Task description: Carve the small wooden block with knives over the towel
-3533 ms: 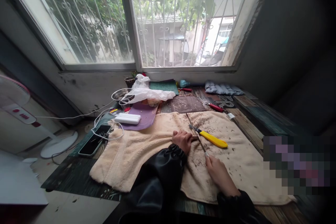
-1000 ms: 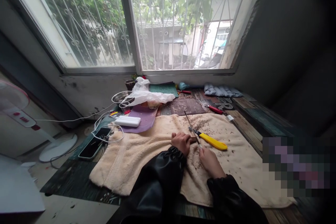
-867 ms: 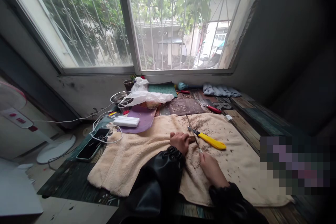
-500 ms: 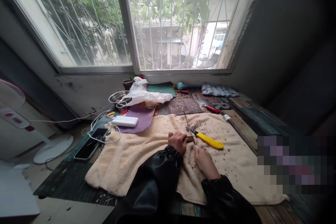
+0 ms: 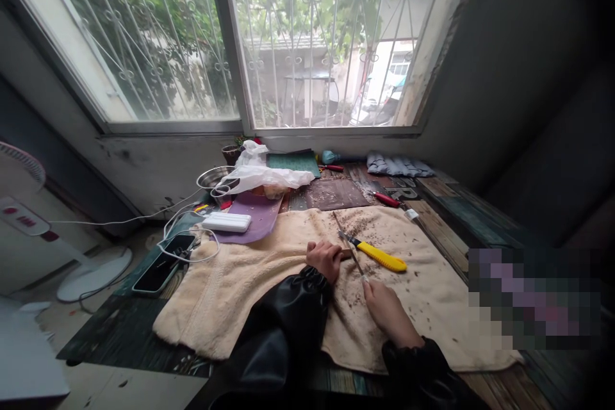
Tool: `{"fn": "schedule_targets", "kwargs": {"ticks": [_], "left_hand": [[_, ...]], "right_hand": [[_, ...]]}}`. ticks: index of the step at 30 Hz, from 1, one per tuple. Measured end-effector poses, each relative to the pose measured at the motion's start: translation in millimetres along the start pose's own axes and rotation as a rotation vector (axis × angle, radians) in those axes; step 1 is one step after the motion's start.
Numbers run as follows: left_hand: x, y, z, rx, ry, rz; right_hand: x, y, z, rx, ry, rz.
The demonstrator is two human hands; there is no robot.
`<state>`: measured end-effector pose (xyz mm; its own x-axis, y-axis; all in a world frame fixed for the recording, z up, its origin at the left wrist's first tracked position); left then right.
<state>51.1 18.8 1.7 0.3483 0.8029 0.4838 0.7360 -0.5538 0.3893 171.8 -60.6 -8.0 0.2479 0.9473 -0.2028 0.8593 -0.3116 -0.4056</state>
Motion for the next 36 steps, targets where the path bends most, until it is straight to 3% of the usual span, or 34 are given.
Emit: {"fn": "schedule_targets", "kwargs": {"ticks": [6,15,23,31,36], "left_hand": [[-3.6,11.0,-6.4,0.010,-0.018,0.003],[-0.5,3.2,0.4,-0.025,-0.028,0.007],[-0.6,10.1,-7.4,0.038,-0.004,-0.031],[0.9,3.2,-0.5,0.008,-0.021,-0.016],[-1.4,6.0,0.0,-0.002,-0.032,0.042]], "right_hand": [[21.6,-10.1,-3.6,-0.011,0.020,0.004],[-5.1,12.8,7.7,0.016,0.012,0.008],[23.9,-13.3,-1.1,-0.020,0.026,0.031],[-2.9,12.6,12.0,0.007,0.012,0.008],[10.1,-1.2,1.7,-0.012,0.035,0.020]]}}
Point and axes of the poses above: each hand's wrist, its own x-axis towards the middle knuckle, its own z-axis out of the palm, y = z × x, the point moved 3 cm from there along x, towards the middle knuckle, and after that the axes turned 1 degree about x, right-handed, at the moved point
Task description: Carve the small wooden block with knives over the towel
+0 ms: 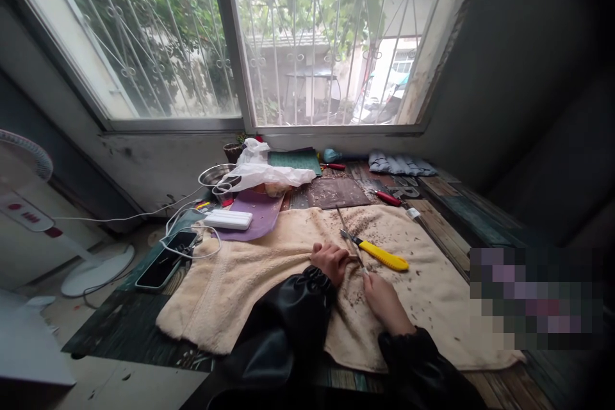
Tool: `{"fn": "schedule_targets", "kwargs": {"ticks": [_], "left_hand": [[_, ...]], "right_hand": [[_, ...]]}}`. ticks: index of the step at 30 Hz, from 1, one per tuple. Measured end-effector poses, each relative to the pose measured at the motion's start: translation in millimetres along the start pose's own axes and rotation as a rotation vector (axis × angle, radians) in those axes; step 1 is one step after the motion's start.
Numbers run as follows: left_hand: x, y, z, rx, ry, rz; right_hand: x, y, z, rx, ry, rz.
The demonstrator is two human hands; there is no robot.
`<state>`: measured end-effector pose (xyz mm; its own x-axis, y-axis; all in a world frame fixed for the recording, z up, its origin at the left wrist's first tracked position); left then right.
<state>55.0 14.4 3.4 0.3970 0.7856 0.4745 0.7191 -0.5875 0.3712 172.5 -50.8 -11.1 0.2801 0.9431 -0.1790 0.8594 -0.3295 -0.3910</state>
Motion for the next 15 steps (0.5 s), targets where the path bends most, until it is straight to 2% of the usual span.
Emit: {"fn": "schedule_targets", "kwargs": {"ticks": [4,11,15], "left_hand": [[0.6,2.8,-3.7,0.023,0.017,-0.046],[2.6,-1.8,0.0,0.002,0.008,-0.040],[2.9,-5.3,4.1,-0.001,0.002,-0.020]], "right_hand": [[9.1,-12.5,-2.3,-0.009,0.017,0.010],[-13.5,7.1,6.0,-0.007,-0.003,-0.005],[-6.4,7.7,3.3,0.007,-0.002,-0.005]]}}
Point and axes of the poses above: each hand's wrist, its own x-axis towards the middle knuckle, its own z-axis out of the palm, y = z × x, the point moved 3 cm from there along x, towards the middle knuckle, and after that the axes turned 1 degree about x, right-handed, at the moved point
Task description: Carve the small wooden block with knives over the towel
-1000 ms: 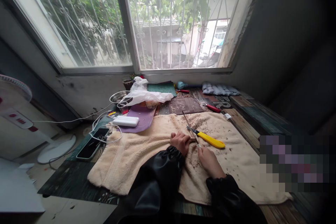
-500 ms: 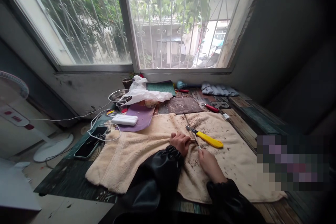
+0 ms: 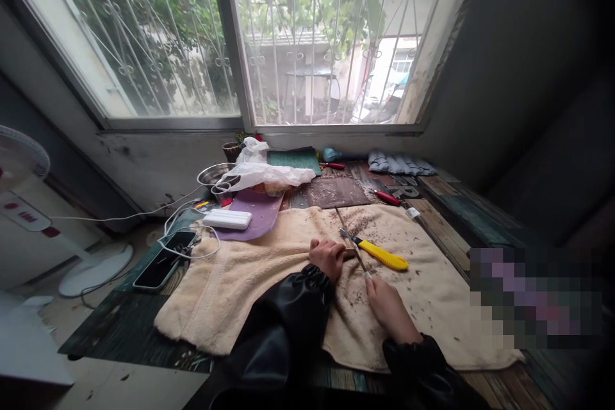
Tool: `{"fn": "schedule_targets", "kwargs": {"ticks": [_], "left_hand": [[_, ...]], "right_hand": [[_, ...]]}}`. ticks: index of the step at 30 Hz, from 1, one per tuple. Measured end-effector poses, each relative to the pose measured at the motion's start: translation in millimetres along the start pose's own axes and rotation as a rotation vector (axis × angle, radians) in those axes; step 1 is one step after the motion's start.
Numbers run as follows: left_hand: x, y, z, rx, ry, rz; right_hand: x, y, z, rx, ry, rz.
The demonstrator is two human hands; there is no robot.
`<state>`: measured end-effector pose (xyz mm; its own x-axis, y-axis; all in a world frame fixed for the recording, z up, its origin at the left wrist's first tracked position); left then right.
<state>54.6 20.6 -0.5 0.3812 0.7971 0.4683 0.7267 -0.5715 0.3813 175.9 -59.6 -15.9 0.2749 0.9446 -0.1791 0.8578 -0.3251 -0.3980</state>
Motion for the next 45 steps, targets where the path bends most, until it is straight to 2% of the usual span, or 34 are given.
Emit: {"fn": "schedule_targets", "kwargs": {"ticks": [7,17,21,28,31,35,39,42,45], "left_hand": [[-0.4,-1.1,-0.3,0.043,0.030,-0.020],[0.7,-1.4,-0.9,0.074,0.018,-0.025],[1.1,-1.9,-0.3,0.080,0.015,-0.026],[1.7,-1.6,-2.6,0.056,0.018,-0.010],[-0.2,-0.4,-3.4,0.032,0.023,0.012],[-4.3,2.2,-2.6,0.002,0.019,0.057],[-5.5,1.6,-1.3,0.021,0.021,0.047],[-3.9,0.2,0.2,0.029,0.018,0.041],[-1.7,-1.6,1.1,0.041,0.024,0.009]], "right_hand": [[21.6,-16.7,-3.5,0.034,-0.009,-0.001],[27.5,-17.6,-3.4,0.016,-0.012,0.031],[17.4,-17.2,1.3,0.021,-0.010,0.019],[-12.2,5.3,1.2,0.056,-0.016,-0.029],[-9.2,7.0,-3.2,0.044,-0.038,-0.017],[8.2,-5.8,-7.4,0.027,-0.019,-0.019],[17.7,-16.2,-9.1,0.021,-0.017,-0.016],[7.6,-10.1,-8.2,0.020,-0.025,-0.014],[-15.8,6.9,-2.5,0.049,-0.039,-0.014]]}}
Point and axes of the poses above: each hand's wrist, its own x-axis towards the middle knuckle, its own z-axis out of the palm, y = z × x, the point moved 3 cm from there along x, towards the middle knuckle, and after that the axes turned 1 degree about x, right-handed, at the moved point
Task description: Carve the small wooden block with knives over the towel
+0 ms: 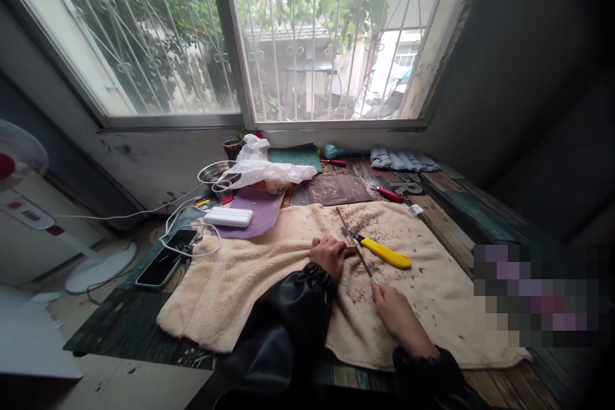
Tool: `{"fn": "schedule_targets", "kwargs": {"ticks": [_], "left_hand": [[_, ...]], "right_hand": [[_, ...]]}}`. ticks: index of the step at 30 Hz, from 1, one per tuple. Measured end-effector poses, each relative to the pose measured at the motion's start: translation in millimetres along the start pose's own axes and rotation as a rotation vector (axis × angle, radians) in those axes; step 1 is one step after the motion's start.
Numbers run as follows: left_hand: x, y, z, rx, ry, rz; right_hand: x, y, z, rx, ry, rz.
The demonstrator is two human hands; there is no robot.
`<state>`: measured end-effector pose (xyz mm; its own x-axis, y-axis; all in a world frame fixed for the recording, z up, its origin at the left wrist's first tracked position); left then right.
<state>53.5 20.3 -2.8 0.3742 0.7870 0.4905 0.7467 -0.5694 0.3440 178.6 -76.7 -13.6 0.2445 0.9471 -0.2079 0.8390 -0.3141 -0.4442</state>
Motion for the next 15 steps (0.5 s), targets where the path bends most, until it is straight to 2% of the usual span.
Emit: {"fn": "schedule_targets", "kwargs": {"ticks": [4,7,10,15], "left_hand": [[0.6,1.3,-1.1,0.002,-0.013,-0.009],[-0.3,3.2,-3.6,-0.009,-0.024,-0.008],[-1.3,4.8,-5.4,-0.026,-0.041,0.010],[-2.2,6.1,-6.6,-0.037,-0.042,0.030]], "right_hand": [[-32.4,22.2,11.3,0.070,-0.004,0.034],[-41.8,26.5,14.8,0.075,0.009,0.057],[-34.8,20.3,12.6,0.041,0.002,0.058],[-1.6,-3.5,1.8,-0.058,0.027,0.046]]}}
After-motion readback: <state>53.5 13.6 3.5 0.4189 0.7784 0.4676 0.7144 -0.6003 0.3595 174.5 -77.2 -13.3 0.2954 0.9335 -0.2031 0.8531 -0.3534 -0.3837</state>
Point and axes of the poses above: each hand's wrist, its own x-axis towards the middle knuckle, its own z-axis out of the palm, y = z × x, the point moved 3 cm from there along x, towards the middle knuckle, and after that the axes turned 1 degree about x, right-handed, at the moved point
